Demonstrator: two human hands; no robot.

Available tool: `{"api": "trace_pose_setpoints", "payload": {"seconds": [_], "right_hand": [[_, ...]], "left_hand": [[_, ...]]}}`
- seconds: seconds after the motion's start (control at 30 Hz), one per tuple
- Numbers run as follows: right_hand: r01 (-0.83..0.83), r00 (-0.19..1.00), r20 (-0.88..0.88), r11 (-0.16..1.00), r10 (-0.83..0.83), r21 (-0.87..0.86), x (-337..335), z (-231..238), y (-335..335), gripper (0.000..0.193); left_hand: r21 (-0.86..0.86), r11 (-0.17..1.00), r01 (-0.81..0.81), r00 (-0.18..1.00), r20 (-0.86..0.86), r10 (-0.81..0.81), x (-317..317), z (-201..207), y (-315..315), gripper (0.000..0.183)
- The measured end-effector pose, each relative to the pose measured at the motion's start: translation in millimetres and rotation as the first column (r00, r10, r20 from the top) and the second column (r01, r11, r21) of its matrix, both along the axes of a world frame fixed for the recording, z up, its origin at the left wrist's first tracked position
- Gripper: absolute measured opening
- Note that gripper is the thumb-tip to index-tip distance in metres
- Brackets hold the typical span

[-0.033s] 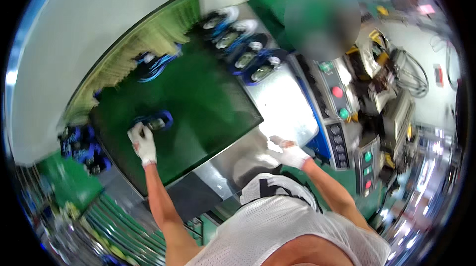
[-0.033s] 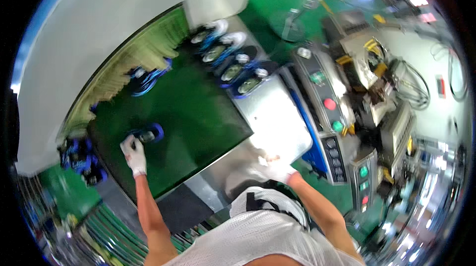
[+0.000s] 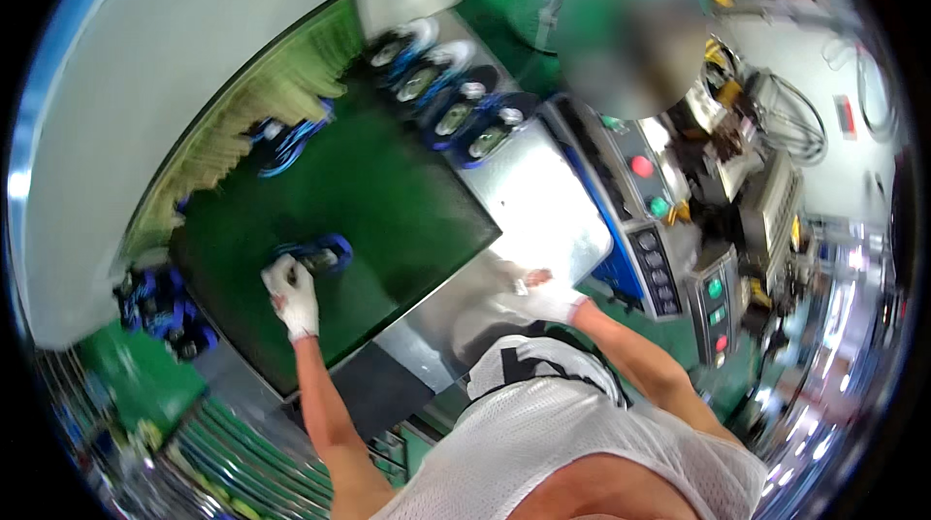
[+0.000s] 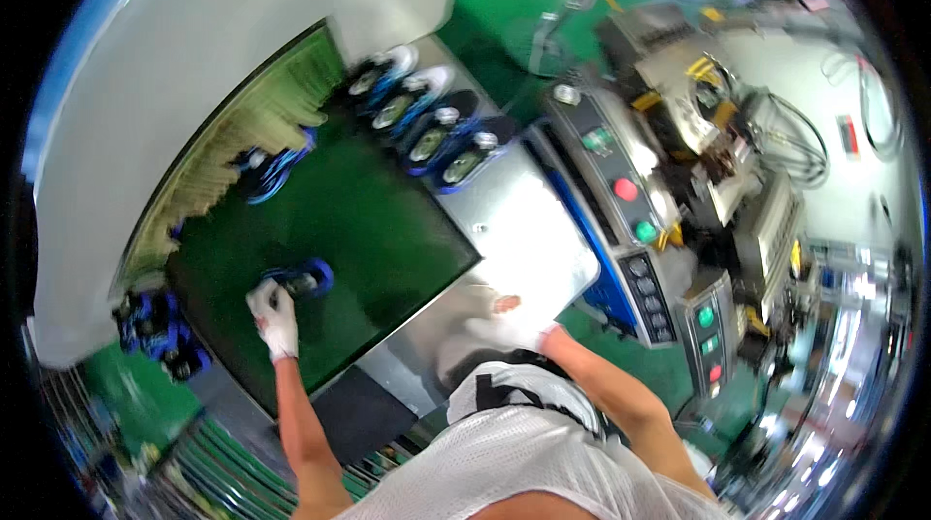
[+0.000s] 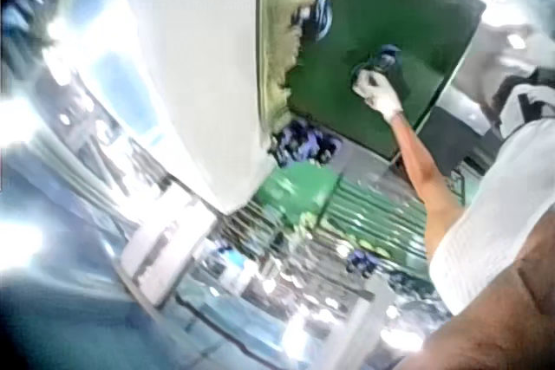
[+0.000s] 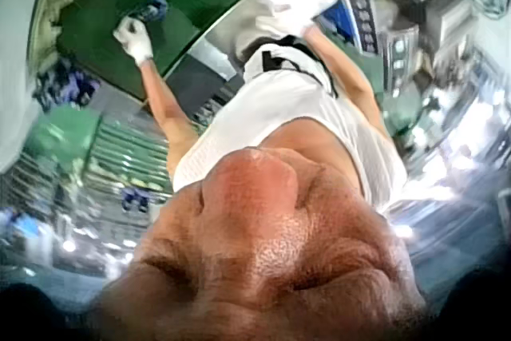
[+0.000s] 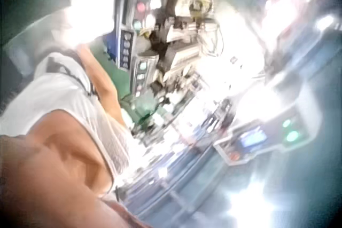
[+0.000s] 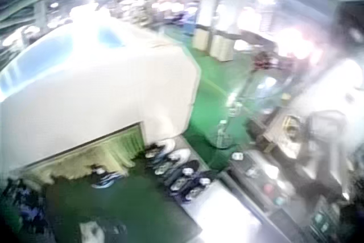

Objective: The person repeatedly picks up blue and black sneakers from a green conveyor belt and places them into a metal jig on a machine. They press a button to activate the machine, which appears to press or stamp the shoe, then remove the shoe and place it on a metal tray. This cycle is repeated for multiple pairs of shoes.

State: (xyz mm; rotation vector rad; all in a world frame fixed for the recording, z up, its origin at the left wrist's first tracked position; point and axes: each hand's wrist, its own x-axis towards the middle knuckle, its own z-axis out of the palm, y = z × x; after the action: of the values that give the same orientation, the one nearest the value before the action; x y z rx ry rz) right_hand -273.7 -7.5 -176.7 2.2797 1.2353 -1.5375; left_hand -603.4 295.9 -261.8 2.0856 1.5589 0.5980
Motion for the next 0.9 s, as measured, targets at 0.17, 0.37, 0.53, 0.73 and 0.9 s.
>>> {"api": "trace_pose_setpoints", "payload": {"seconds": [0.17, 0.37, 0.53, 0.73, 0.9], "right_hand": [[-0.264, 0.951, 0.302, 0.67, 0.063, 0.694, -51, -43, 14, 0.06], [0.34, 0.91, -0.017, 0.724, -0.413, 0.6, 51, 75, -67, 0.041], [0.929, 0.358, -0.471, 0.255, -0.806, 0.27, 121, 135, -182, 0.056], [0.913, -0.124, -0.992, -0.393, -0.013, -0.109, 160, 130, -303, 0.062], [0.864, -0.201, -0.965, -0.433, 0.168, -0.255, 191, 150, -332, 0.071]], "left_hand": [[-0.138, 0.813, 0.565, 0.819, 0.215, -0.533, 136, 64, -153, 0.019], [-0.074, 0.41, 0.909, 0.415, 0.243, -0.877, 286, 166, -221, 0.026], [0.307, 0.196, 0.931, 0.103, 0.295, -0.95, 424, 245, -248, 0.047], [0.165, 0.365, 0.916, 0.286, 0.368, -0.884, 614, 283, -276, 0.048], [0.33, 0.28, 0.901, 0.29, 0.021, -0.957, 801, 206, -263, 0.063]]}}
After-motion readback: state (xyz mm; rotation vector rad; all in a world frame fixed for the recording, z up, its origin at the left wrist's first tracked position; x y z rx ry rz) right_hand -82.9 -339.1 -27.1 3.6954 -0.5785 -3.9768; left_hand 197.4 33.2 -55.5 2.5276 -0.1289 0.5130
